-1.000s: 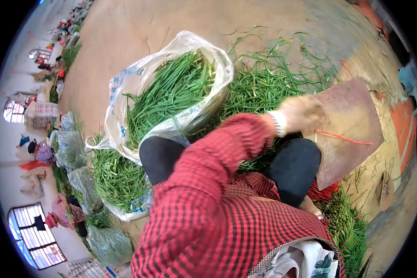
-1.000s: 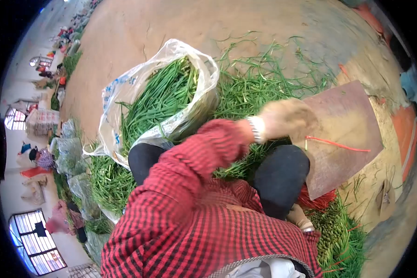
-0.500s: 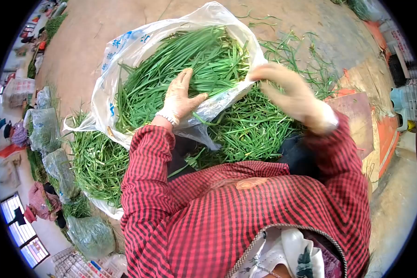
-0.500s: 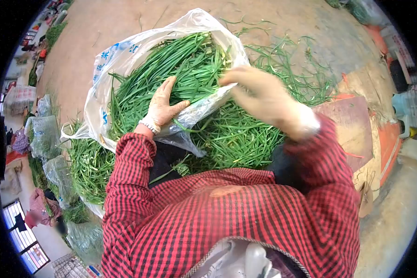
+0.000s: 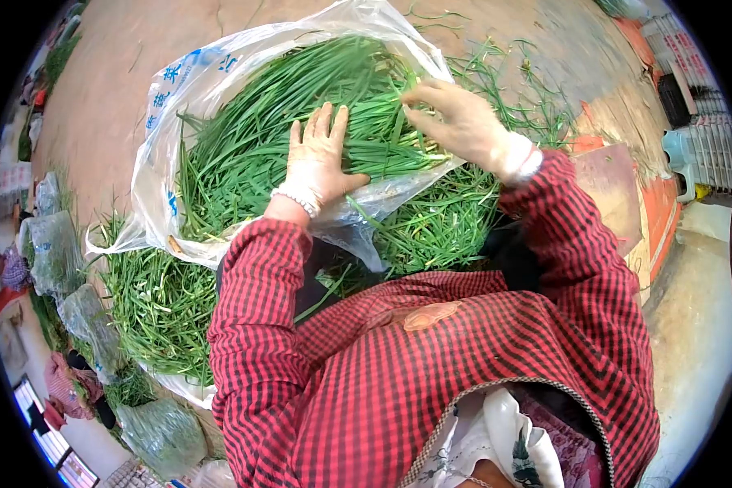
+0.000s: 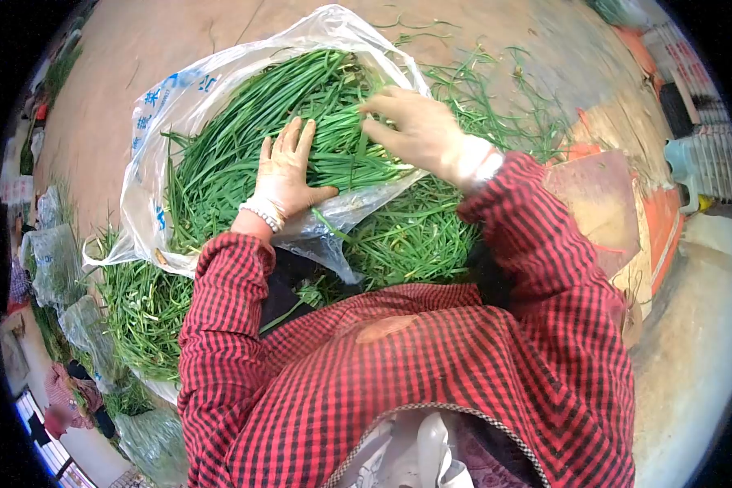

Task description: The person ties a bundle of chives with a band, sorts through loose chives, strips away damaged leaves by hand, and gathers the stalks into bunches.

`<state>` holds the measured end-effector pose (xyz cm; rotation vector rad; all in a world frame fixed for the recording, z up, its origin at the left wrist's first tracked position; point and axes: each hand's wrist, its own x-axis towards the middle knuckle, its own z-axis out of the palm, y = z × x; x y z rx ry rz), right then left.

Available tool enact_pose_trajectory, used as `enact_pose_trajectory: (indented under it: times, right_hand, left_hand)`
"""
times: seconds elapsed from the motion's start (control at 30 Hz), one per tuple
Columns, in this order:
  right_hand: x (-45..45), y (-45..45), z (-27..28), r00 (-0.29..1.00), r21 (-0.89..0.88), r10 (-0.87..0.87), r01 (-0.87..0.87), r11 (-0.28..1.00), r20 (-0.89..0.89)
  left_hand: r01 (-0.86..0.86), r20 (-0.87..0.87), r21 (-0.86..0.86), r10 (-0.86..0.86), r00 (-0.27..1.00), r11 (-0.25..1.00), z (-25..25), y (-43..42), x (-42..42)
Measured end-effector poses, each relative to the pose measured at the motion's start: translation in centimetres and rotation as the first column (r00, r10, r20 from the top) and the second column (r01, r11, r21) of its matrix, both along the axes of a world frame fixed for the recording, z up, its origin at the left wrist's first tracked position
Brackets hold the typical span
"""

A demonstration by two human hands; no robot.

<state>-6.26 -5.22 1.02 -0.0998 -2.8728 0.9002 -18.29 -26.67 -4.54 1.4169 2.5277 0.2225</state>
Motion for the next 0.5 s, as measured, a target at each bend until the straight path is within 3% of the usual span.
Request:
enact_pose_trajectory:
  times: [0.07, 0.1, 0.13, 0.2, 0.27, 0.33, 0.4, 0.47, 0.5]
  right_hand:
    - [-2.7, 0.0, -3.9, 0.993, 0.184, 0.026, -0.005, 0.983, -0.114]
    - [-3.3, 0.0, -3.9, 0.992, 0.177, -0.027, 0.005, 0.984, 0.120]
    - [-3.1, 0.1, -3.8, 0.992, 0.177, -0.033, 0.012, 0.984, 0.119]
    - [-3.2, 0.3, -3.3, 0.882, 0.225, -0.207, 0.119, 0.967, 0.423]
    - [-2.1, 1.3, -3.6, 0.846, 0.160, -0.220, 0.161, 0.974, 0.486]
    - [-0.2, 2.3, -5.7, 0.871, 0.037, -0.178, 0.181, 0.983, 0.458]
    - [1.2, 1.9, -8.4, 0.926, -0.231, -0.180, 0.264, 0.936, 0.331]
    - [2.4, 1.0, -10.2, 0.925, -0.528, -0.224, 0.361, 0.769, 0.307]
    - [2.8, 0.4, -10.4, 0.931, -0.569, -0.269, 0.364, 0.737, 0.248]
  left_hand:
    - [0.061, -0.159, 0.076, -0.049, 0.986, 0.995, 0.8, 0.8, 1.9]
    - [0.090, -0.148, 0.035, -0.084, 0.985, 0.995, 1.1, 1.5, 2.7]
    - [0.099, -0.155, 0.008, -0.097, 0.983, 0.995, 0.7, 2.0, 3.5]
    - [0.086, -0.165, -0.015, -0.087, 0.982, 0.996, 0.1, 2.7, 4.4]
    - [0.078, -0.172, -0.033, -0.083, 0.982, 0.996, -0.3, 3.3, 4.4]
    - [0.062, -0.190, -0.044, -0.070, 0.979, 0.997, -0.6, 3.9, 4.1]
    - [0.056, -0.199, -0.040, -0.063, 0.978, 0.998, -0.5, 4.1, 3.9]
    - [0.010, -0.186, 0.003, -0.009, 0.983, 1.000, -0.6, 4.4, 3.7]
    - [-0.004, -0.191, 0.007, 0.006, 0.982, 1.000, -0.3, 4.7, 3.7]
